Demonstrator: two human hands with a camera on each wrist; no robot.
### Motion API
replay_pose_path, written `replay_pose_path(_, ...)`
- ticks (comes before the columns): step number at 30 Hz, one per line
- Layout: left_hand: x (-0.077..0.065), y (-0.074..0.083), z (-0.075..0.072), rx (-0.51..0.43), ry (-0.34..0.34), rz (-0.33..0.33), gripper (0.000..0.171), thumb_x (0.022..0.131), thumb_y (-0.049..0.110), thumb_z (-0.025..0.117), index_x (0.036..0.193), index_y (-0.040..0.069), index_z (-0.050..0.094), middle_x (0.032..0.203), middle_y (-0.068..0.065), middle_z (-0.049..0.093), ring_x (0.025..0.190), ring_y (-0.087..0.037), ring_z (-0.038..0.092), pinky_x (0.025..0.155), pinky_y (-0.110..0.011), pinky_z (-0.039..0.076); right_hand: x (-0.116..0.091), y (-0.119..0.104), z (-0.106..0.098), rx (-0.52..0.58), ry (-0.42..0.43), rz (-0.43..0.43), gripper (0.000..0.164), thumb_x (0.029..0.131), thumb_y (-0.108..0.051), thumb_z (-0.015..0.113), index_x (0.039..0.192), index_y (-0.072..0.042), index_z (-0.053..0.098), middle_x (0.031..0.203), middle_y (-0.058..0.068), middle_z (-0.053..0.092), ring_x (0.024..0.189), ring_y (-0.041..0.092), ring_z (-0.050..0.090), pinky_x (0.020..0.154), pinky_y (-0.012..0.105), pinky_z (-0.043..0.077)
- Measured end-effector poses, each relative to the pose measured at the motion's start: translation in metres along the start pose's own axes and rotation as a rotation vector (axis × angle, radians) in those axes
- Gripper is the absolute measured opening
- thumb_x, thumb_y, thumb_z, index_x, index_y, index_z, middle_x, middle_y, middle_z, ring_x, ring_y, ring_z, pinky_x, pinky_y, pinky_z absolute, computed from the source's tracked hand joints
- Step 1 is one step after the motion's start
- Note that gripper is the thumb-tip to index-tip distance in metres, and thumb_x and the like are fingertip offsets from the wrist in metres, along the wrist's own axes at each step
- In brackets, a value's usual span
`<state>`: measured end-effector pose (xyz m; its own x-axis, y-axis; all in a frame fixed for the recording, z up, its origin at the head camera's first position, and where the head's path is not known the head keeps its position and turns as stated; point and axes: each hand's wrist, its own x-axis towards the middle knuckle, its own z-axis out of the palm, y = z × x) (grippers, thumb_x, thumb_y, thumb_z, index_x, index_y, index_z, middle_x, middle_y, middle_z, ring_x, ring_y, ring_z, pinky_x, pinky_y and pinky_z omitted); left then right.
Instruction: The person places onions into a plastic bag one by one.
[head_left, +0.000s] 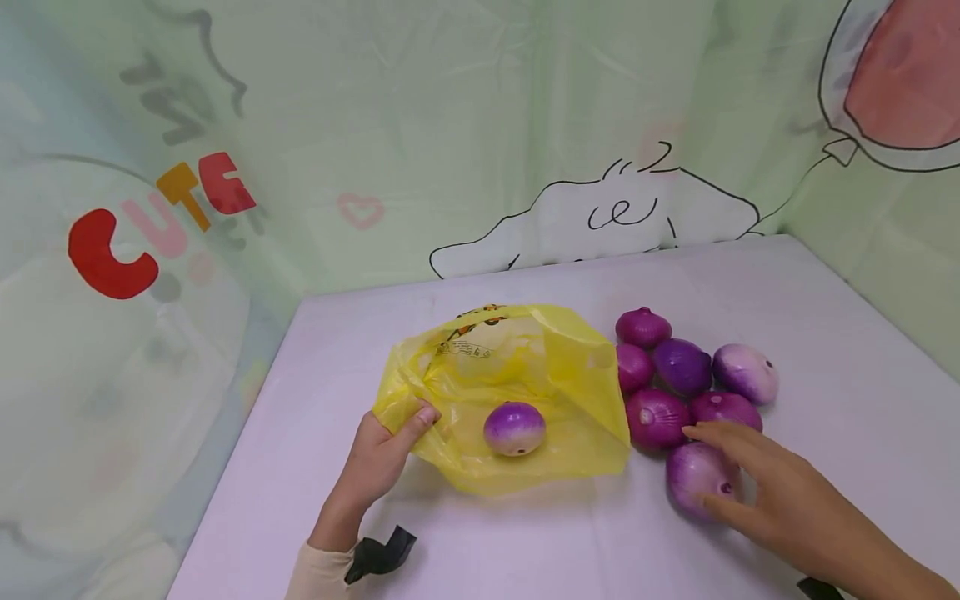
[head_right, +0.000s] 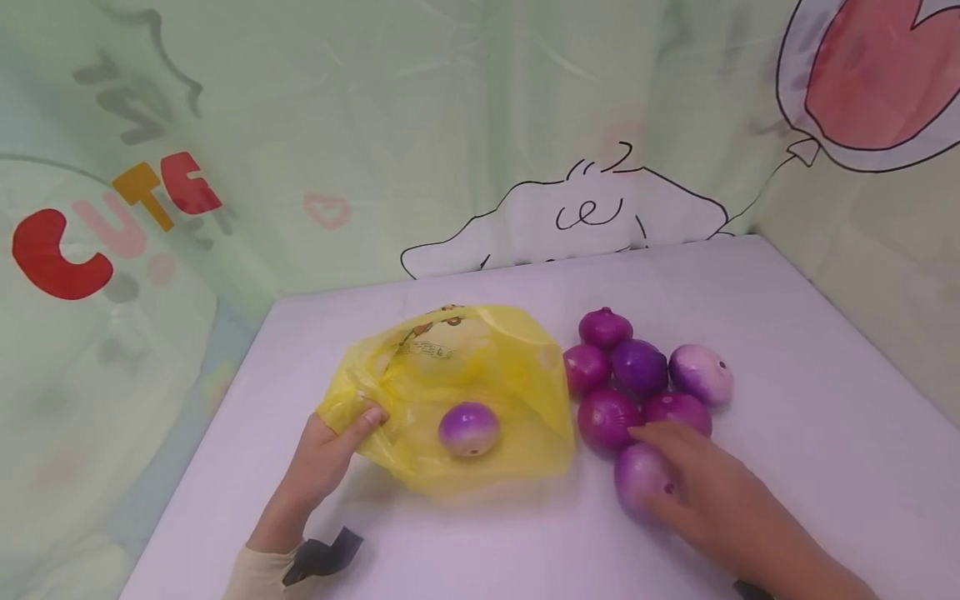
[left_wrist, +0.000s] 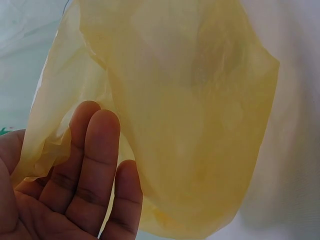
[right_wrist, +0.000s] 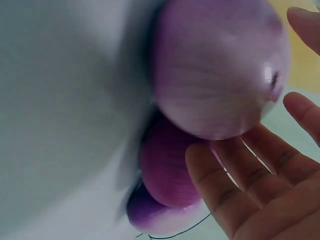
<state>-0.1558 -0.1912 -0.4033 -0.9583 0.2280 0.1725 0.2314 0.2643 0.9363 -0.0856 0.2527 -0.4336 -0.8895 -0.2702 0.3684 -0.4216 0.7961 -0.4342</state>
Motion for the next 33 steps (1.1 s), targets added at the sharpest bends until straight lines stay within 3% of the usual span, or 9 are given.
replay_pose_path(3, 0.0, -0.001, 0.0, 0.0, 0.0, -0.002, 0.015, 0.106, 0.015, 0.063, 0.104, 0.001, 0.067, 0.09, -0.006, 0.067, 0.079, -0.013, 0.066, 0.07, -0.028, 0.055, -0.005, 0.002, 0.006, -0.001, -0.006, 0.018, 0.075, 0.066, -0.023, 0.099, 0.133, -0.017, 0.067, 0.13, 0.006, 0.068, 0.122, -0.012, 0.042, 0.097, -0.006, 0.017)
replay_pose_path(10, 0.0, -0.001, 0.0, -0.008, 0.004, -0.011, 0.015, 0.105, 0.015, 0.063, 0.104, 0.001, 0.068, 0.09, -0.005, 0.067, 0.079, -0.014, 0.065, 0.07, -0.027, 0.054, -0.011, 0.001, 0.016, -0.027, -0.087, 0.06, 0.078, 0.072, -0.036, 0.096, 0.14, -0.018, 0.064, 0.134, 0.004, 0.064, 0.118, 0.016, 0.054, 0.097, -0.006, 0.015)
replay_pose_path(13, 0.0, -0.001, 0.0, -0.008, 0.002, -0.004, 0.016, 0.105, 0.015, 0.063, 0.104, 0.0, 0.068, 0.09, -0.006, 0.067, 0.079, -0.013, 0.065, 0.07, -0.027, 0.054, -0.012, -0.002, 0.019, -0.035, -0.107, 0.073, 0.084, 0.07, -0.04, 0.097, 0.143, -0.021, 0.061, 0.135, 0.002, 0.062, 0.116, 0.021, 0.057, 0.097, -0.005, 0.017)
replay_pose_path(20, 0.0, -0.002, 0.0, -0.015, -0.007, 0.011, 0.015, 0.105, 0.014, 0.062, 0.105, -0.001, 0.067, 0.091, -0.006, 0.067, 0.08, -0.013, 0.066, 0.071, -0.027, 0.055, -0.012, -0.007, 0.022, -0.065, -0.061, 0.038, 0.088, 0.063, -0.036, 0.1, 0.14, -0.019, 0.063, 0.125, -0.003, 0.061, 0.107, 0.017, 0.058, 0.096, -0.005, 0.021)
replay_pose_path(28, 0.001, -0.002, 0.0, -0.011, -0.019, 0.009, 0.014, 0.106, 0.014, 0.061, 0.107, 0.001, 0.068, 0.093, -0.006, 0.068, 0.08, -0.013, 0.066, 0.071, -0.028, 0.056, -0.012, -0.013, 0.018, -0.074, -0.06, 0.061, 0.087, 0.062, -0.04, 0.1, 0.138, -0.021, 0.063, 0.121, -0.007, 0.06, 0.103, 0.012, 0.057, 0.092, -0.004, 0.028)
replay_pose_path(33, 0.001, -0.002, 0.0, -0.007, -0.017, 0.014, 0.015, 0.106, 0.014, 0.062, 0.106, 0.001, 0.068, 0.094, -0.006, 0.068, 0.08, -0.013, 0.066, 0.071, -0.028, 0.056, -0.007, -0.021, 0.01, -0.072, -0.083, 0.092, 0.088, 0.064, -0.045, 0.099, 0.14, -0.021, 0.062, 0.125, -0.002, 0.062, 0.107, 0.017, 0.06, 0.087, 0.007, 0.045)
